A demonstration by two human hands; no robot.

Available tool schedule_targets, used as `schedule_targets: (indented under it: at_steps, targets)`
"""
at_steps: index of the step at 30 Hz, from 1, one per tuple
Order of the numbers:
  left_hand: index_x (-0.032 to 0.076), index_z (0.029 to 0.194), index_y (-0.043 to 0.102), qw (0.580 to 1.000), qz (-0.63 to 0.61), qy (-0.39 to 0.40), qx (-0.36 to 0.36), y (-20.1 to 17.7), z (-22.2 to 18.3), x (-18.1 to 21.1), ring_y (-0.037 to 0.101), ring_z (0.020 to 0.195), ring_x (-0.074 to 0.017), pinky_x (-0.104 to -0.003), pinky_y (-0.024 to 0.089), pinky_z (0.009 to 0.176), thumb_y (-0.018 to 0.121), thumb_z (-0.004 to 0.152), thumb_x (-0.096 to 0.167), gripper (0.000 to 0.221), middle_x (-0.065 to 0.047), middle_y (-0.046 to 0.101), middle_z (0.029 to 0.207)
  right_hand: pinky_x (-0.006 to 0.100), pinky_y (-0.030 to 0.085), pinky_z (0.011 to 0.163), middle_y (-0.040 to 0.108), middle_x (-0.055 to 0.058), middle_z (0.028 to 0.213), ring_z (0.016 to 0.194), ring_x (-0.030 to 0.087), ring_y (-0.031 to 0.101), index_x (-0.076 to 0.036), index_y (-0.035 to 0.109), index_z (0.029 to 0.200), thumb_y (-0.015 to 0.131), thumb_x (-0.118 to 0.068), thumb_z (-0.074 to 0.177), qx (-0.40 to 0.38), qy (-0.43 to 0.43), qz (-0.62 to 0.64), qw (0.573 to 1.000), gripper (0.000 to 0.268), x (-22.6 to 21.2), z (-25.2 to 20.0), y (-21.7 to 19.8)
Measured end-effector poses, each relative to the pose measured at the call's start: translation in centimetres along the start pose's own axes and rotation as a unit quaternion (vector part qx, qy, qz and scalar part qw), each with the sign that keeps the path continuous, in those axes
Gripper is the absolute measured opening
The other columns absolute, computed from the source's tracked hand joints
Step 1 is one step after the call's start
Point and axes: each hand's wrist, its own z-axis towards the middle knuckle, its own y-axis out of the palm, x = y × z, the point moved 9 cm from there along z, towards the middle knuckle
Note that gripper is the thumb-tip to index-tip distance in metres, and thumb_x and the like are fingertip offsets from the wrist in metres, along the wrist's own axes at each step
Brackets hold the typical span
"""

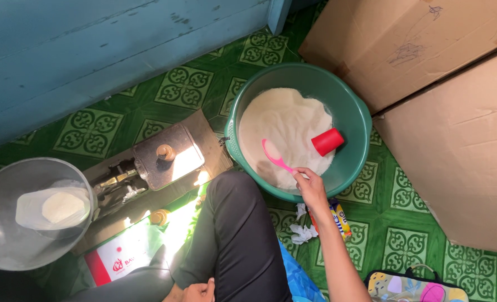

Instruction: Packaging white powder into small plastic bags using a scoop

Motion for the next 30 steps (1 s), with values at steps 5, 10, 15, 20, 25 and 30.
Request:
schedule_targets:
  at_steps: [5,10,15,20,25,30]
  targets:
    - [0.017,0.04,0.057,1.0,0.013,-0.009,0.002,-2.0,-2.2,2.1,0.066,0.05,-0.0107,-0.023,0.048,0.058,0.058,0.087,0.047,0.055,0.006,0.057,0.039,0.031,0.043,0.071,0.069,0.001,0.086,0.088,0.017,0.061,-0.021,0.074,0.102,0.064,-0.035,0.085,0.072,-0.051,-0.161,0.983,0.023,-1.6,-1.0,-1.3]
    - [0.017,0.044,0.042,1.0,0.018,0.007,0.013,0.2,0.5,-0.3,0.059,0.044,-0.0132,-0.026,0.042,0.053,0.062,0.087,0.05,0.058,0.002,0.041,0.039,0.043,0.048,0.07,0.073,0.009,0.077,0.084,0.032,0.068,-0.03,0.073,0.107,0.063,-0.037,0.083,0.134,-0.091,-0.274,0.948,0.026,-2.8,-1.9,-2.1]
    - [0.019,0.045,0.04,1.0,-0.001,0.002,0.006,1.0,1.1,-1.0,0.051,0.042,-0.0137,-0.024,0.039,0.052,0.064,0.088,0.048,0.057,0.003,0.039,0.038,0.045,0.048,0.065,0.073,0.014,0.075,0.073,0.037,0.066,-0.026,0.074,0.109,0.064,-0.033,0.086,0.158,-0.116,-0.294,0.935,0.027,-3.0,-2.0,-2.7]
    - [0.019,0.048,0.038,0.999,-0.022,0.015,-0.019,2.8,2.8,-2.4,0.04,0.042,-0.015,-0.027,0.034,0.053,0.068,0.091,0.046,0.059,0.001,0.03,0.044,0.045,0.048,0.068,0.072,0.013,0.076,0.075,0.037,0.065,-0.027,0.074,0.108,0.063,-0.033,0.084,0.175,-0.118,-0.278,0.937,0.027,-3.0,-2.1,-3.2]
    - [0.019,0.048,0.037,0.999,-0.031,0.02,-0.023,3.1,2.9,-2.5,0.039,0.042,-0.0157,-0.027,0.033,0.053,0.069,0.091,0.046,0.06,0.0,0.029,0.044,0.045,0.049,0.068,0.073,0.013,0.084,0.08,0.038,0.066,-0.028,0.074,0.108,0.064,-0.032,0.083,0.189,-0.121,-0.275,0.935,0.027,-3.4,-2.6,-3.4]
    - [0.017,0.045,0.037,0.998,-0.03,0.044,0.036,1.4,1.6,-1.1,0.043,0.038,-0.0155,-0.027,0.036,0.051,0.068,0.087,0.044,0.059,0.0,0.032,0.038,0.039,0.047,0.065,0.072,0.007,0.074,0.068,0.026,0.064,-0.025,0.075,0.107,0.065,-0.032,0.083,0.172,-0.088,-0.237,0.952,0.026,-4.4,-3.2,-3.4]
